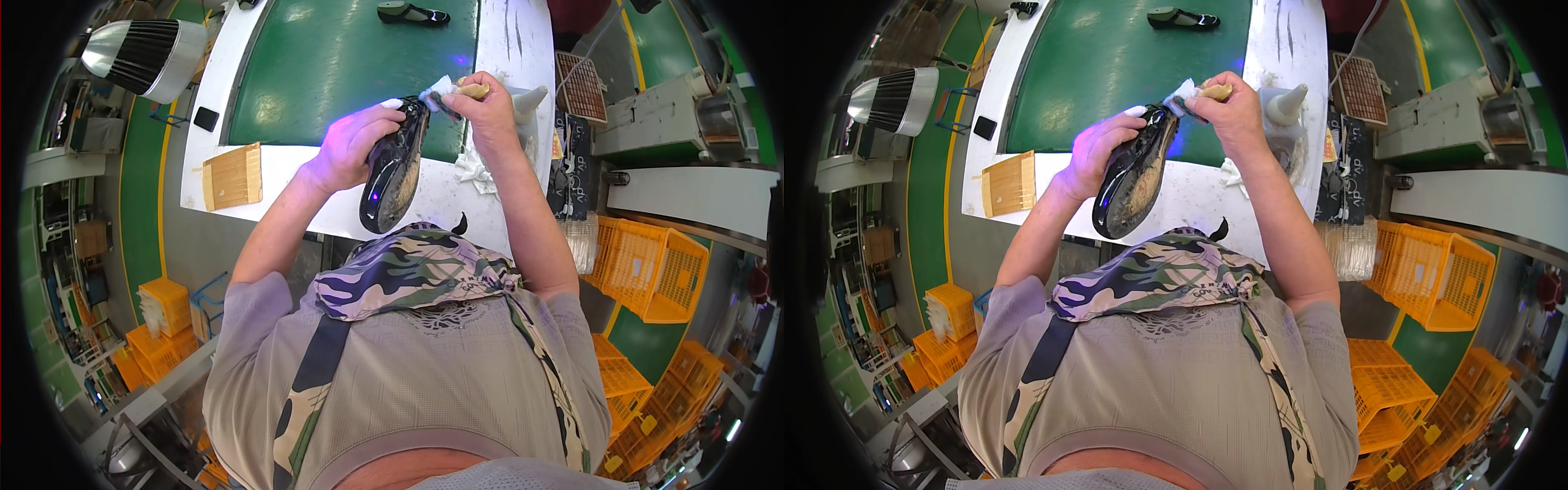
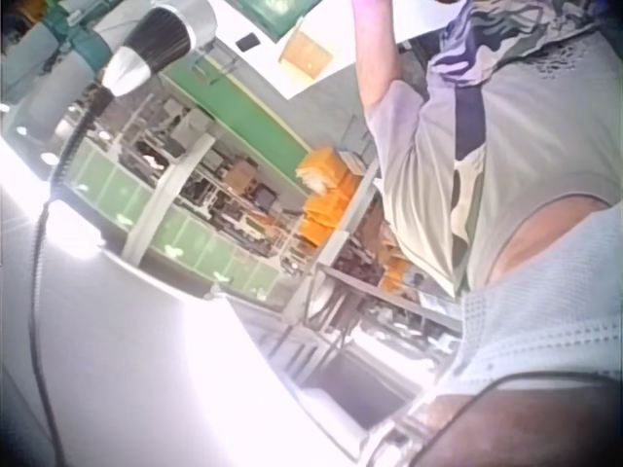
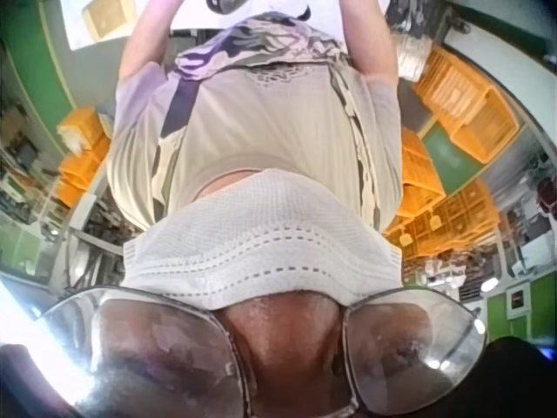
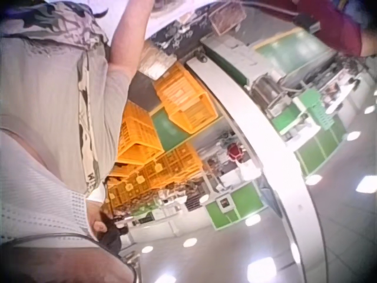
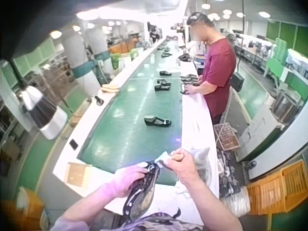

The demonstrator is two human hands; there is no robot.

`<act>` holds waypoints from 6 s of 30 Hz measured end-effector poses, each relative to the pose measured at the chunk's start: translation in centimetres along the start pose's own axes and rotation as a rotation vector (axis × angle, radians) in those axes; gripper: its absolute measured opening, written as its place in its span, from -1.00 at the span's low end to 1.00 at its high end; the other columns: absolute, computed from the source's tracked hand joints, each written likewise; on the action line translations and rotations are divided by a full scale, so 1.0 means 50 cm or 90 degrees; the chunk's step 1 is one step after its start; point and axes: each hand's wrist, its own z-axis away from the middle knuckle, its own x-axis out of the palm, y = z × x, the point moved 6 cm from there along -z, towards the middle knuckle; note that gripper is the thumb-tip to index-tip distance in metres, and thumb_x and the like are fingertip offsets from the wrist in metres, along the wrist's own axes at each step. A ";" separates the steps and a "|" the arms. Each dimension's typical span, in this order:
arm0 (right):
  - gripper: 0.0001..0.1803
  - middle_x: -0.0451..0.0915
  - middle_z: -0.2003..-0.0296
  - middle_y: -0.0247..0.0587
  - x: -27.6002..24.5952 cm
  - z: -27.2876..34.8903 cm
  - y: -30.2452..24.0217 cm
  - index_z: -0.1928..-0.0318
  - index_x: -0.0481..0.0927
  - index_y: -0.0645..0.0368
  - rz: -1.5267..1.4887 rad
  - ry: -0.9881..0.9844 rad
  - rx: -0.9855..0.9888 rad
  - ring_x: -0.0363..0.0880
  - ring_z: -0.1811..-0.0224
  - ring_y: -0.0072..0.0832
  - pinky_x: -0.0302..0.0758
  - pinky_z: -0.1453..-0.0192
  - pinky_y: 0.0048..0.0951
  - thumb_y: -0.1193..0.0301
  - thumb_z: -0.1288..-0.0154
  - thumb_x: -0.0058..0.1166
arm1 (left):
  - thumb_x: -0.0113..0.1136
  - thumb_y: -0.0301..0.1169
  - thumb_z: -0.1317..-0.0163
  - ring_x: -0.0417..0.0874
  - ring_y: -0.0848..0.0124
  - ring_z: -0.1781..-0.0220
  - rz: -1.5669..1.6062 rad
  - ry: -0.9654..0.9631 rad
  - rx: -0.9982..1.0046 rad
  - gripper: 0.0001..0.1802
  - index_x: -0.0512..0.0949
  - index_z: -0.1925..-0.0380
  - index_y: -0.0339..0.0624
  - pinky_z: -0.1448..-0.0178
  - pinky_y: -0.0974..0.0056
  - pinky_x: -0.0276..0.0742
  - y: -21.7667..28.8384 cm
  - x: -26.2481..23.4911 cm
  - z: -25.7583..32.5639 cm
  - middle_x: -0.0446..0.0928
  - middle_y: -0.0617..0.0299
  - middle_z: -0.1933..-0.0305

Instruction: Applying liquid to shoe soles using a brush and inspecting them under UV light on an industrial assembly line.

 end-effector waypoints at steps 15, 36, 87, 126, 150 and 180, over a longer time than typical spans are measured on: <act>-0.75 0.57 0.43 -0.25 0.024 0.007 0.003 0.32 0.47 0.19 -0.103 -0.080 0.150 0.54 0.46 -0.50 0.50 0.41 -0.43 0.60 -0.06 0.31 | 0.49 -0.53 0.22 0.67 0.05 0.14 -0.037 -0.036 -0.154 -0.38 0.44 0.07 -0.22 0.10 0.15 0.62 -0.078 0.039 0.004 0.57 0.02 0.08; -0.73 0.54 0.35 -0.28 0.024 -0.098 -0.091 0.41 0.42 0.17 0.163 -0.144 -0.141 0.50 0.16 -0.59 0.45 0.11 -0.52 0.61 -0.04 0.31 | 0.60 -0.44 0.34 0.63 0.39 0.17 0.440 -0.386 -0.608 -0.27 0.50 0.04 -0.30 0.01 0.26 0.55 -0.145 0.091 0.051 0.63 0.19 0.21; -0.72 0.57 0.23 -0.18 0.149 0.108 0.129 0.40 0.40 0.16 0.113 -0.519 -0.015 0.51 0.15 -0.52 0.44 0.04 -0.49 0.64 -0.05 0.29 | 0.17 -0.30 -0.30 0.54 0.08 -0.18 0.919 0.840 -0.830 -0.55 0.41 -0.13 -0.26 -0.38 -0.06 0.35 0.116 0.056 0.460 0.54 0.01 -0.11; -0.89 0.63 0.32 -0.05 0.749 0.572 0.525 0.24 0.45 0.19 -0.003 -0.621 0.682 0.62 0.42 -0.32 0.57 0.42 -0.36 0.62 -0.27 0.08 | 0.45 -0.44 0.02 0.66 0.29 0.22 -0.119 1.380 -0.697 -0.54 0.53 0.09 -0.29 0.03 0.14 0.61 1.052 -0.473 1.214 0.62 0.15 0.22; -0.81 0.58 0.43 -0.24 0.538 0.432 0.442 0.33 0.44 0.10 -0.024 -0.459 0.613 0.56 0.47 -0.45 0.53 0.43 -0.38 0.55 -0.20 0.22 | 0.34 -0.15 0.08 0.56 -0.09 -0.16 -0.733 0.517 -1.842 -0.38 0.60 0.00 -0.28 -0.28 0.03 0.42 1.394 -0.493 1.489 0.57 -0.13 -0.09; -0.87 0.60 0.39 -0.26 -0.206 0.275 0.236 0.27 0.47 0.08 -0.201 0.207 0.286 0.58 0.43 -0.44 0.57 0.41 -0.38 0.50 -0.25 0.18 | 0.44 -0.12 -0.07 0.68 0.35 0.33 0.413 -0.042 -1.070 -0.43 0.59 0.05 -0.34 0.33 0.29 0.57 -0.439 0.297 0.441 0.62 0.10 0.28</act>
